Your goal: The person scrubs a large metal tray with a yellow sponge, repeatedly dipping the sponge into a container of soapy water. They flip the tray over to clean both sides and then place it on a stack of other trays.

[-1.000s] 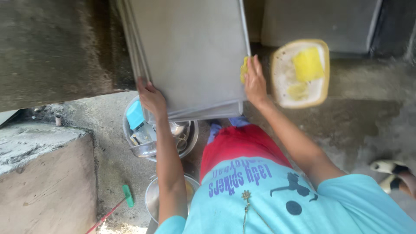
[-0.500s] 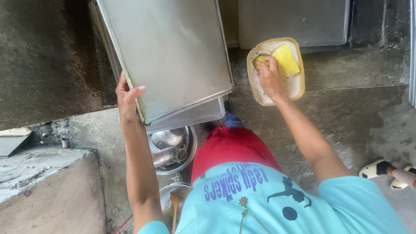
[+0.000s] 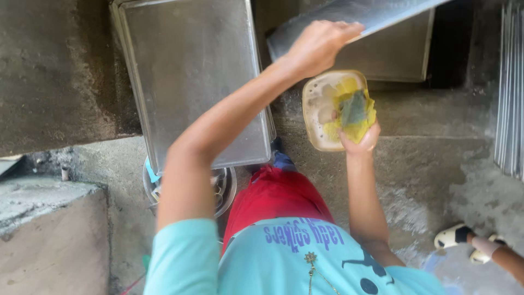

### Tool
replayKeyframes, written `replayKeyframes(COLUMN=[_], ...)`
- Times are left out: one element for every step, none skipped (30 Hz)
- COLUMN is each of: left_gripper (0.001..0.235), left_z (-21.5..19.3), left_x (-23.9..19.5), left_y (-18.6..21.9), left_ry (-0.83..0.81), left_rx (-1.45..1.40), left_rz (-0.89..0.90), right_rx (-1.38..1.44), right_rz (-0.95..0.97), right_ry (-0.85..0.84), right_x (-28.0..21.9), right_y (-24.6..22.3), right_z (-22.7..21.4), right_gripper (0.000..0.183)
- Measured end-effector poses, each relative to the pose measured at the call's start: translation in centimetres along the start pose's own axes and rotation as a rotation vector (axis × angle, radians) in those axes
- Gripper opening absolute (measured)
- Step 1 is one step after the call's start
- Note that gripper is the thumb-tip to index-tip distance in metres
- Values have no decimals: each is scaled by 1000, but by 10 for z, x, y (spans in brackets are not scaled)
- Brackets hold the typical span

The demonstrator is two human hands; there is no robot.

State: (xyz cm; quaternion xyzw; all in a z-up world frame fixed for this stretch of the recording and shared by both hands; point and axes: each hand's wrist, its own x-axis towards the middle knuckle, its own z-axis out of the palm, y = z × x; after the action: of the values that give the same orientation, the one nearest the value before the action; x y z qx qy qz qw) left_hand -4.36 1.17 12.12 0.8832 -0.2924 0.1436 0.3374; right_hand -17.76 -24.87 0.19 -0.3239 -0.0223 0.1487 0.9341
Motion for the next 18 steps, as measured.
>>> replayKeyframes(left_gripper=[49,48,47,46,60,74,88,81,76,70,47,27,48,49,53,40,42,44], left_z=[27,51,68,75,75,73,72,64,46,28,10,-10,-37,-58,-75,-88,-97,-101], left_x=[6,13,14,9,3,-1,-12,-28,-43,-64,-91,-127,-182,-231,-282,-328,-369,-402], left_y=[-18,-32,-44,-55,-63,-65,-58,-53,-56,-59,-61,-64,-66,-67,-63,-61,-60,-61], left_ry=[-147,-180,-219,-260,-213,-165,-127,-3,134,271,515,761,658,730,734,798,697,590], left_rx=[94,202,305,408,386,364,326,286,261,235,-52,-349,326,502,665,867,890,909], left_rz=[-41,-78,-124,-170,-276,-381,-494,-531,-550,-563,-729,-876,-746,-806,-998,-1031,-1176,-1318], right_rx=[61,118,174,191,208,225,240,254,270,17,-233,-481,-946,-1405,-1620,-1824,-2016,-2027], right_rz=[73,146,225,254,276,297,308,318,316,245,169,86,-29,-162,-263,-373,-490,-476], right_ry=[61,125,195,146,98,50,83,117,132,80,25,-33,-189,-351,-569,-796,-1018,-952], right_x=[1,2,1,-1,-2,0,0,1,11,17,21,20,18,17,19,27,38,67], right_y=[-3,-7,-9,-8,-7,-4,2,11,21,33,51,71,93,111,133,164,192,217], right_z=[9,19,31,43,52,59,65,69,74,81,90,101,110,114,117,121,122,123], right_gripper=[40,48,57,59,62,64,63,62,61,57,54,50,50,52,54,56,59,57])
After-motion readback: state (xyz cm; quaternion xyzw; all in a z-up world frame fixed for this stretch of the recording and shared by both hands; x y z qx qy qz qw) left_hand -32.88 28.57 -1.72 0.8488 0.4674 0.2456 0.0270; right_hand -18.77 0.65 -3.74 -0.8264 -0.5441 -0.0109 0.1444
